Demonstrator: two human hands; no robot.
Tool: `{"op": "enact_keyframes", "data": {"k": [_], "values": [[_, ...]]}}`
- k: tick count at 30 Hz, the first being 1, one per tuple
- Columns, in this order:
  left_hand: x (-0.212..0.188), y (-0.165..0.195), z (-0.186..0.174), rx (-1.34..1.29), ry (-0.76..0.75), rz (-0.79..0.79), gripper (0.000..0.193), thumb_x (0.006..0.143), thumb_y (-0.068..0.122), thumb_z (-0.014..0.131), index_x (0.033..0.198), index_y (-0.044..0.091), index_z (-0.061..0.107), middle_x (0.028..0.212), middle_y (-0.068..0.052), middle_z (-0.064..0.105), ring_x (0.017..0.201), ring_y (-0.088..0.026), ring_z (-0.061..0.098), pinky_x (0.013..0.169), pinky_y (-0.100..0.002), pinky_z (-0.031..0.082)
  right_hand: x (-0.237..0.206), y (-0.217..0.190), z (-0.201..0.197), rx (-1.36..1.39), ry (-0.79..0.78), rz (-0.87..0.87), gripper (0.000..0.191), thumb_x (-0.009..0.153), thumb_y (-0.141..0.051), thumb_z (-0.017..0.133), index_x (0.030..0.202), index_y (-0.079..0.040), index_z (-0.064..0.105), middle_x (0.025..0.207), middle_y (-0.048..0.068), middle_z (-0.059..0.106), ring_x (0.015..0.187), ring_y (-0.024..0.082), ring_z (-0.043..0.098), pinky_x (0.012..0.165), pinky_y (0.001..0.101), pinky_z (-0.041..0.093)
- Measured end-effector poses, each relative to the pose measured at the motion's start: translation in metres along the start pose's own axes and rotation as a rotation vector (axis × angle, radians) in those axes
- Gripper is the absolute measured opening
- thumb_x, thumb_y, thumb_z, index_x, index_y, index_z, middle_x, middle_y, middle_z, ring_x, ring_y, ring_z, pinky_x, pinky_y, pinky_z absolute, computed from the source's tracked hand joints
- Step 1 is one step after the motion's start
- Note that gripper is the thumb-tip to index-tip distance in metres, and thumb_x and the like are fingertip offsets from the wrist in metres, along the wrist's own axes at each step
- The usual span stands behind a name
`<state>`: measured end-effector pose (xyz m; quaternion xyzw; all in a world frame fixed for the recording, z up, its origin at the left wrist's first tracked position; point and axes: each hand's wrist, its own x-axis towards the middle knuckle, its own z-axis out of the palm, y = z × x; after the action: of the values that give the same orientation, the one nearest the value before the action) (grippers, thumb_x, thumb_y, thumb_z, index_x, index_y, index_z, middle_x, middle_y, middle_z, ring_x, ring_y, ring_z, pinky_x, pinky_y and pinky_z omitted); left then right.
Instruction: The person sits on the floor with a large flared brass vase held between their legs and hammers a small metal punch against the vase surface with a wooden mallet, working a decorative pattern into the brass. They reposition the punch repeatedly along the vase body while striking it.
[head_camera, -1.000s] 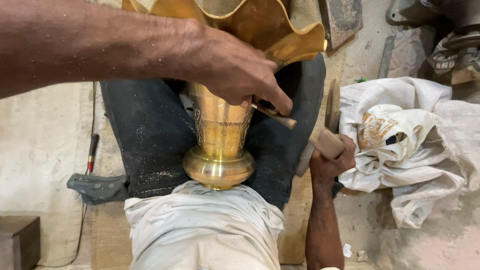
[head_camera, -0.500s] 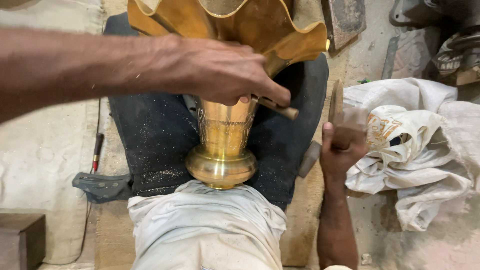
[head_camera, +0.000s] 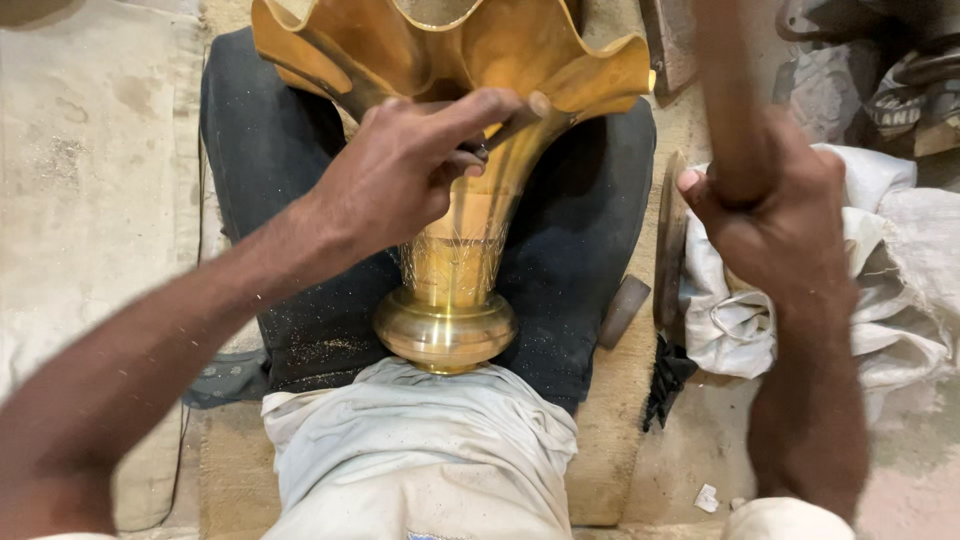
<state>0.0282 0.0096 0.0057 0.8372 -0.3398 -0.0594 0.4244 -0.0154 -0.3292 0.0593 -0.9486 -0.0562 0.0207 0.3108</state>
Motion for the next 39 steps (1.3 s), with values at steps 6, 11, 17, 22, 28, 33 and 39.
{"op": "enact_keyframes", "data": {"k": [6, 11, 17, 22, 28, 33, 39], "values": [[-0.014, -0.003, 0.024, -0.032, 0.313, -0.072, 0.046, 0.102, -0.011, 0.064, 0.142, 0.01, 0.051, 0.102, -0.013, 0.076, 0.088, -0.025, 0.079, 0.069, -0.031, 0.072, 0.023, -0.03, -0.031, -0.214, -0.073, -0.346, 0.028, 0.095, -0.01, 0.074, 0.115, 0.003, 0.061, 0.075, 0.012, 0.063, 0.06, 0.017, 0.061, 0.053, 0.0323, 0.052], [-0.023, 0.004, 0.03, -0.102, 0.434, -0.092, 0.049, 0.099, -0.005, 0.071, 0.141, 0.01, 0.05, 0.103, -0.012, 0.075, 0.097, -0.024, 0.08, 0.081, -0.033, 0.072, 0.021, -0.049, -0.041, -0.63, -0.111, -0.278, 0.016, 0.1, -0.016, 0.07, 0.108, -0.004, 0.064, 0.073, 0.009, 0.067, 0.056, 0.014, 0.063, 0.051, 0.0289, 0.054], [-0.014, -0.003, 0.012, -0.174, 0.345, -0.002, 0.048, 0.1, 0.0, 0.076, 0.141, 0.013, 0.055, 0.103, -0.01, 0.077, 0.094, -0.02, 0.08, 0.081, -0.032, 0.072, -0.011, -0.051, -0.037, -0.655, -0.115, -0.084, 0.022, 0.091, -0.01, 0.074, 0.11, -0.003, 0.065, 0.082, 0.015, 0.071, 0.055, 0.022, 0.068, 0.047, 0.0348, 0.057], [-0.006, -0.007, 0.0, -0.068, 0.062, 0.002, 0.054, 0.093, -0.003, 0.074, 0.141, 0.016, 0.058, 0.1, -0.01, 0.078, 0.087, -0.019, 0.079, 0.07, -0.032, 0.068, -0.039, -0.025, -0.008, -0.077, 0.093, -0.169, 0.041, 0.095, -0.013, 0.08, 0.121, 0.001, 0.051, 0.089, 0.016, 0.069, 0.072, 0.023, 0.072, 0.064, 0.0316, 0.063], [-0.004, -0.007, -0.002, -0.055, 0.057, 0.094, 0.064, 0.09, -0.009, 0.07, 0.147, 0.014, 0.052, 0.103, -0.012, 0.077, 0.092, -0.021, 0.079, 0.075, -0.031, 0.068, -0.047, -0.019, 0.02, 0.043, 0.229, -0.17, 0.042, 0.099, -0.012, 0.085, 0.121, -0.001, 0.051, 0.087, 0.015, 0.069, 0.075, 0.025, 0.072, 0.067, 0.0345, 0.059], [-0.009, -0.007, 0.004, -0.021, 0.114, 0.054, 0.055, 0.093, -0.011, 0.07, 0.141, 0.009, 0.052, 0.102, -0.011, 0.078, 0.093, -0.02, 0.08, 0.075, -0.029, 0.069, -0.027, -0.023, 0.003, -0.387, 0.145, -0.343, 0.034, 0.092, -0.007, 0.077, 0.122, -0.003, 0.061, 0.09, 0.018, 0.073, 0.074, 0.024, 0.072, 0.067, 0.0352, 0.06], [-0.018, -0.001, 0.013, -0.067, 0.232, -0.005, 0.05, 0.094, -0.007, 0.074, 0.137, 0.007, 0.054, 0.101, -0.012, 0.077, 0.091, -0.021, 0.08, 0.074, -0.032, 0.069, -0.013, -0.046, -0.014, -0.567, -0.092, -0.219, 0.045, 0.089, -0.006, 0.076, 0.132, -0.003, 0.062, 0.088, 0.017, 0.075, 0.061, 0.023, 0.069, 0.059, 0.0364, 0.06]]}}
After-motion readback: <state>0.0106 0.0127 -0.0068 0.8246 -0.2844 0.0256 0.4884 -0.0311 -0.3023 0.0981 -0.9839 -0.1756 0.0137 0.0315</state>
